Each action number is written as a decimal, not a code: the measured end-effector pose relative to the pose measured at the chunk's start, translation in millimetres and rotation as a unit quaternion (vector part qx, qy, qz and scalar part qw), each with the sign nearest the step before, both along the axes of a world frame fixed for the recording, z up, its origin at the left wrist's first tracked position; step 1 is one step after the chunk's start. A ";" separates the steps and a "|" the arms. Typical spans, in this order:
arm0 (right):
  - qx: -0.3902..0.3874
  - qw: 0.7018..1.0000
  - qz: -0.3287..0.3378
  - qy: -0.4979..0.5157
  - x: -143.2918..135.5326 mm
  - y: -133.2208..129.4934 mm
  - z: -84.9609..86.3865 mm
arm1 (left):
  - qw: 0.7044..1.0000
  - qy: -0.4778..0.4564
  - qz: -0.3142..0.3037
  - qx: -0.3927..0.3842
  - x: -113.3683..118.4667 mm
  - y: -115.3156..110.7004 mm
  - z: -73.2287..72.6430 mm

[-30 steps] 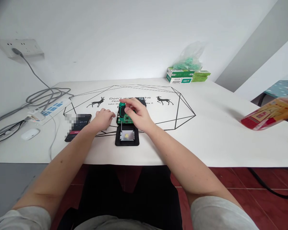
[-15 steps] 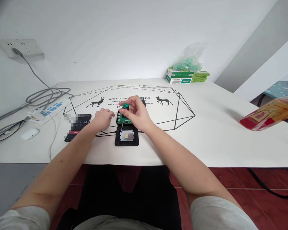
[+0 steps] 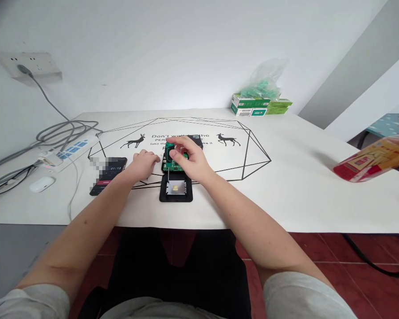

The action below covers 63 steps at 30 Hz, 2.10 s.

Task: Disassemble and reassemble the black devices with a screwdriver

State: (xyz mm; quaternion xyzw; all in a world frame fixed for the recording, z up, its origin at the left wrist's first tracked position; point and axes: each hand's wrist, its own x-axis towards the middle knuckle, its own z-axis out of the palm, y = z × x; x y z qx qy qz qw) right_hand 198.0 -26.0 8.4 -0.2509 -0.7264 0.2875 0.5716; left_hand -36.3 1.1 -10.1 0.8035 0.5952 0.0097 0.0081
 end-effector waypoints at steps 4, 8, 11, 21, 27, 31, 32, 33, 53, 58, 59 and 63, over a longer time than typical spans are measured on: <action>-0.001 1.000 0.002 0.011 0.6 0.4 0.9 | 1.000 -0.004 -0.017 -0.006 0.2 -2.1 1.6; -0.027 0.999 0.001 0.021 -0.2 1.9 -1.1 | 1.000 -0.005 -0.027 -0.007 1.0 -3.9 1.7; -0.036 0.999 0.010 0.038 -1.5 1.8 -1.5 | 1.000 0.000 -0.025 -0.006 2.0 -4.3 1.9; -0.054 0.996 0.026 0.068 -6.7 1.0 -7.0 | 1.000 -0.004 -0.018 -0.017 1.0 -2.3 3.6; -0.010 1.000 0.008 0.019 -3.5 -0.5 -6.1 | 1.000 -0.007 -0.014 -0.015 0.6 -1.1 3.7; 0.015 1.000 -0.003 0.005 -1.8 0.1 -4.5 | 1.000 -0.009 -0.022 -0.017 -0.5 -1.3 4.5; 0.017 1.000 -0.008 0.004 -1.7 0.4 -4.2 | 1.000 -0.009 -0.023 -0.016 -0.8 -1.2 4.5; 0.015 1.000 -0.012 0.003 -1.9 0.7 -4.1 | 1.000 -0.009 -0.024 -0.017 -1.2 -1.0 4.4; -0.060 0.994 -0.079 0.041 -12.1 2.6 -13.2 | 0.999 0.003 -0.039 0.001 1.9 1.4 3.2; -0.025 0.997 -0.074 0.028 -11.4 4.3 -16.1 | 0.999 0.005 -0.050 0.012 0.9 3.5 0.2; -0.018 0.998 -0.063 0.025 -10.8 3.7 -16.1 | 0.999 0.005 -0.051 0.013 1.0 3.4 0.1; -0.011 1.000 0.010 0.020 -8.8 0.9 -15.5 | 0.998 0.006 -0.057 0.018 2.4 2.0 1.3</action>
